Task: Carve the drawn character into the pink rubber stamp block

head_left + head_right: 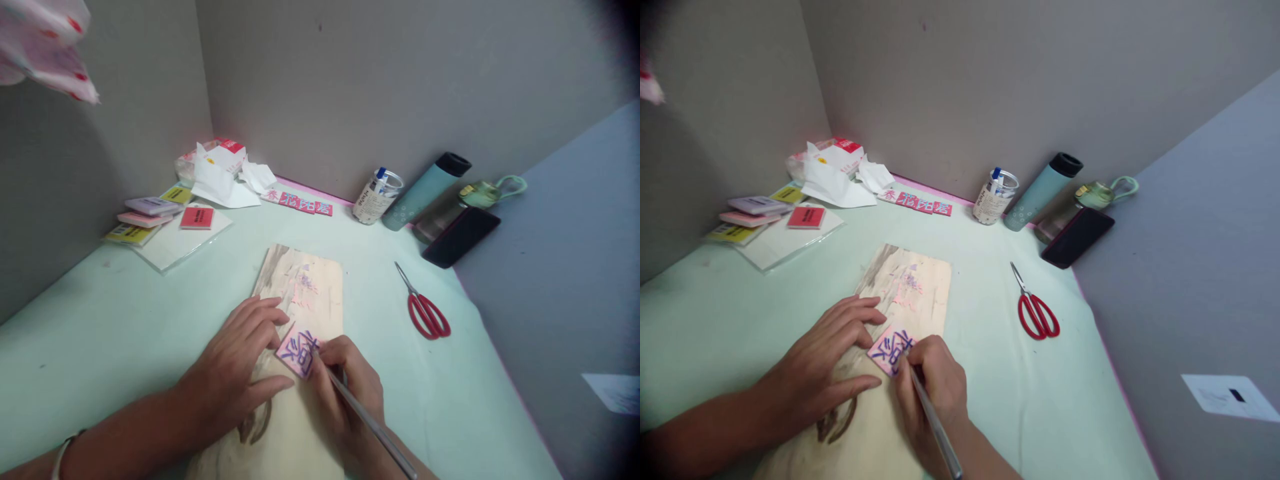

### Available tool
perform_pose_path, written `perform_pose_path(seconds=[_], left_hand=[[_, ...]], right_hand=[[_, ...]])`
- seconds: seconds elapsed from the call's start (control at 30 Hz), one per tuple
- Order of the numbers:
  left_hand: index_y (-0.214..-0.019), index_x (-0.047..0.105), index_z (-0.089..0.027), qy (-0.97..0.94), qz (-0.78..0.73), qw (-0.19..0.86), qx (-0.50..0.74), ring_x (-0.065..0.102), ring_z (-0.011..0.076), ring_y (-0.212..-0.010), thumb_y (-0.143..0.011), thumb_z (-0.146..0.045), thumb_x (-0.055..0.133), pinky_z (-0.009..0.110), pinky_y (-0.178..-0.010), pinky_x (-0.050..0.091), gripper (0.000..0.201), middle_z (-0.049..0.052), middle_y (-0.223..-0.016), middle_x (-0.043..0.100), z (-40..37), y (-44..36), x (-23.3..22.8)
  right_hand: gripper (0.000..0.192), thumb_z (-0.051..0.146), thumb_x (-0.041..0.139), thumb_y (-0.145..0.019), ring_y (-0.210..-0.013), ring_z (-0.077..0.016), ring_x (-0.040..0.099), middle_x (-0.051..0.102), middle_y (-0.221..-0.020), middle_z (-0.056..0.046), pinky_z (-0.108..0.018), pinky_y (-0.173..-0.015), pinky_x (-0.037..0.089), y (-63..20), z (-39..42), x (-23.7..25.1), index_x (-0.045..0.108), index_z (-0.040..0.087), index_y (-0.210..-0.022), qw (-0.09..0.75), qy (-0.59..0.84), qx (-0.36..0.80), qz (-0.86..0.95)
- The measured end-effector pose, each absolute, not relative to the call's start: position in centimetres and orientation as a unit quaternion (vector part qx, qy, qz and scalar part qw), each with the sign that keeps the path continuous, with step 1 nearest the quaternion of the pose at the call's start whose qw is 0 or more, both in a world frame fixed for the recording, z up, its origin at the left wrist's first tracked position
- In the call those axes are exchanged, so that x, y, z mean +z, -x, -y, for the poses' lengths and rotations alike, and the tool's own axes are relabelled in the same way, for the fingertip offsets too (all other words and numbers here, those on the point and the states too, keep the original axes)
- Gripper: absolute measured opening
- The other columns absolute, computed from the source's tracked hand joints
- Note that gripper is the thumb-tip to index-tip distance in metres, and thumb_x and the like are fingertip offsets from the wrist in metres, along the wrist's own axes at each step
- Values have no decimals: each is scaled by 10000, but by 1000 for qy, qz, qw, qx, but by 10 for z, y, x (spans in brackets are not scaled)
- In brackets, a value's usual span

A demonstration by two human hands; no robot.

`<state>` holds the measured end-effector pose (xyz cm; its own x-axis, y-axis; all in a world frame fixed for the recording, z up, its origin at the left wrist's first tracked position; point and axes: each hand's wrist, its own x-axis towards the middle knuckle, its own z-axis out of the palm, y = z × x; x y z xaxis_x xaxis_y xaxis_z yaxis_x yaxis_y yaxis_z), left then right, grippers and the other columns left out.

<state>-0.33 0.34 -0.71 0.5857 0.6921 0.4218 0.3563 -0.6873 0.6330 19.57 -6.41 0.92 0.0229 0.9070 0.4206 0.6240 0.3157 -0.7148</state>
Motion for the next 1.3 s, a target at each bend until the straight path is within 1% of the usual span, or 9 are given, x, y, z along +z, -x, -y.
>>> perform_pose_path(seconds=[0.07, 0.17, 0.37, 0.63, 0.8, 0.93, 1.1, 1.2, 1.3], left_hand=[[-951, 455, -230, -863, -299, 247, 325, 402, 276, -1437, -919, -161, 671, 513, -1218, 267, 229, 97, -1308, 599, -3, 3, -7], [-934, 442, -238, -877, -281, 243, 307, 378, 244, -1468, -946, -149, 634, 493, -1246, 214, 211, 80, -1324, 618, -4, 3, -6], [-907, 444, -241, -869, -286, 249, 317, 437, 242, -1419, -959, -181, 629, 488, -1234, 237, 201, 64, -1264, 649, -5, 2, -5], [-881, 460, -239, -862, -292, 264, 320, 489, 258, -1370, -968, -218, 626, 513, -1207, 278, 189, 64, -1229, 663, -6, 1, -4], [-883, 472, -237, -862, -287, 268, 320, 498, 268, -1363, -963, -215, 632, 526, -1202, 285, 181, 68, -1228, 667, -7, 2, -4], [-887, 478, -238, -862, -285, 269, 322, 509, 269, -1354, -953, -209, 647, 528, -1202, 283, 184, 66, -1213, 672, -8, 2, -6], [-885, 502, -236, -860, -287, 276, 320, 514, 276, -1344, -944, -204, 654, 529, -1193, 292, 166, 66, -1220, 673, -8, 3, -5], [-889, 521, -232, -852, -285, 284, 335, 559, 272, -1273, -943, -191, 635, 491, -1134, 379, 133, 77, -1221, 667, -8, 3, -1], [-910, 538, -229, -841, -286, 297, 350, 599, 242, -1207, -966, -175, 600, 385, -1001, 493, 99, 93, -1241, 650, -6, 4, 3]], right_hand=[[142, 113, 566, -956, -598, -118, 538, 599, -775, 5, -243, -546, 409, -197, 64, 10, 545, 225, -871, 442, 563, 167, 678], [154, 114, 564, -957, -610, -121, 537, 591, -759, 14, -246, -564, 413, -197, 64, 10, 528, 231, -864, 444, 565, 179, 672], [159, 109, 549, -965, -618, -124, 540, 586, -763, 8, -250, -567, 418, -195, 65, 10, 525, 228, -863, 446, 561, 185, 673], [190, 22, 547, -914, -662, -147, 589, 615, -774, -25, -247, -565, 449, -195, 58, 11, 531, 210, -932, 448, 487, 89, 744], [203, 26, 539, -897, -633, -163, 570, 598, -741, -21, -267, -552, 451, -197, 54, 8, 518, 224, -932, 444, 460, 43, 768], [206, 31, 538, -893, -641, -165, 566, 597, -742, -19, -273, -551, 456, -198, 55, 12, 519, 232, -935, 435, 452, 58, 777], [128, 106, 550, -951, -644, -144, 596, 620, -762, -10, -256, -571, 476, -200, 60, 20, 577, 222, -905, 466, 510, 143, 709], [118, 193, 538, -1008, -686, -145, 653, 690, -801, -7, -249, -623, 512, -206, 58, 21, 650, 229, -1018, 504, 558, 184, 633], [194, 280, 492, -1053, -630, -134, 630, 696, -741, 16, -241, -619, 517, -216, 52, 19, 655, 241, -1150, 538, 599, 224, 549]])
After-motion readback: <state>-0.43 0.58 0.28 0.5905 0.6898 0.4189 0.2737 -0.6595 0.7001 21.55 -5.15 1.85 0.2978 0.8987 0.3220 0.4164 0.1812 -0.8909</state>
